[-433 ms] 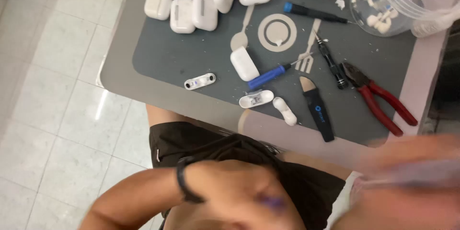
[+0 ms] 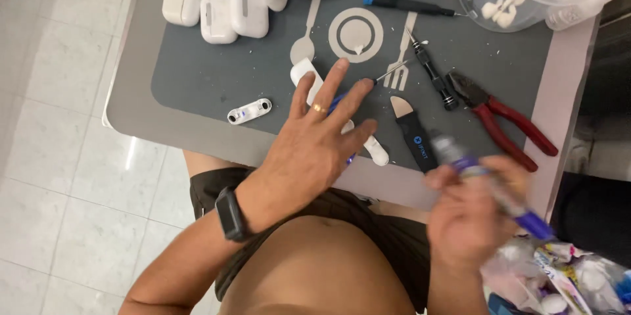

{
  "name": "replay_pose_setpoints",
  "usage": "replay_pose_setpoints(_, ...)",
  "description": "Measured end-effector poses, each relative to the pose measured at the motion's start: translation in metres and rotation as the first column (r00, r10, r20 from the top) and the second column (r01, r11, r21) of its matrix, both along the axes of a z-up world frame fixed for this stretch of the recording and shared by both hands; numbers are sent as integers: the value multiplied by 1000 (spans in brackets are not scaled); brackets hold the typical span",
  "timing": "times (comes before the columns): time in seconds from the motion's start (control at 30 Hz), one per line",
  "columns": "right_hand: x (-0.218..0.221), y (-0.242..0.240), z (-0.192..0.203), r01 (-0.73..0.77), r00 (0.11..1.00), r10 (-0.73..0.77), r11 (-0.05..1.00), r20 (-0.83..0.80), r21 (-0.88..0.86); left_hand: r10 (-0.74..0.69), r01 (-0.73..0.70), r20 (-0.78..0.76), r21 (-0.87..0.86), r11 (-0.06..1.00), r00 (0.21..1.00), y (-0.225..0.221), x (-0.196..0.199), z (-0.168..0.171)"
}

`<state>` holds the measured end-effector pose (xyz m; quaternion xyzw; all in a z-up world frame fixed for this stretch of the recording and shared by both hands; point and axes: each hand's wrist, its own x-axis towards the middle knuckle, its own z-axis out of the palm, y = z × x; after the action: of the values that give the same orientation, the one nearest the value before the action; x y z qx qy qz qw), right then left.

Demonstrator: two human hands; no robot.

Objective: Marking and assembling small plastic components for earbud cases using a marker and prying tools.

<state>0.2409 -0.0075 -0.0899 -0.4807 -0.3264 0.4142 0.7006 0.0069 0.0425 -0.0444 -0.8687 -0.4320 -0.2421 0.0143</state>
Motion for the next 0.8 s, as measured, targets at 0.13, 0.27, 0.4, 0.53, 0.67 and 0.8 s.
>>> replay_pose_setpoints(0.13, -18, -7, 5, 16, 986, -23, 999, 163, 44, -79, 79, -1, -50, 996, 997, 9, 8, -3)
replay_pose_setpoints(0.27, -17, -9, -2, -28, 977, 10, 996, 214, 82, 32, -26, 116, -55, 998, 993, -9, 31, -20)
replay_pose_setpoints(0.4, -22, -14, -10, -51, 953, 37, 998, 300, 39, 122, -120, 142, -20, 993, 982, -40, 41, -19)
replay_pose_setpoints(0.53, -16, -14, -9, 32, 962, -32, 999, 270, 4, 205, -212, 164, 24, 977, 965, -58, 40, -14)
replay_pose_setpoints(0.67, -9, -22, -12, -43, 928, 31, 999, 370, 23, 235, -235, 135, -19, 972, 963, -60, 46, -28)
replay_pose_setpoints(0.8, 1, -25, -13, -37, 693, 30, 999, 720, -7, 323, -327, 106, 16, 945, 940, -58, 51, -37)
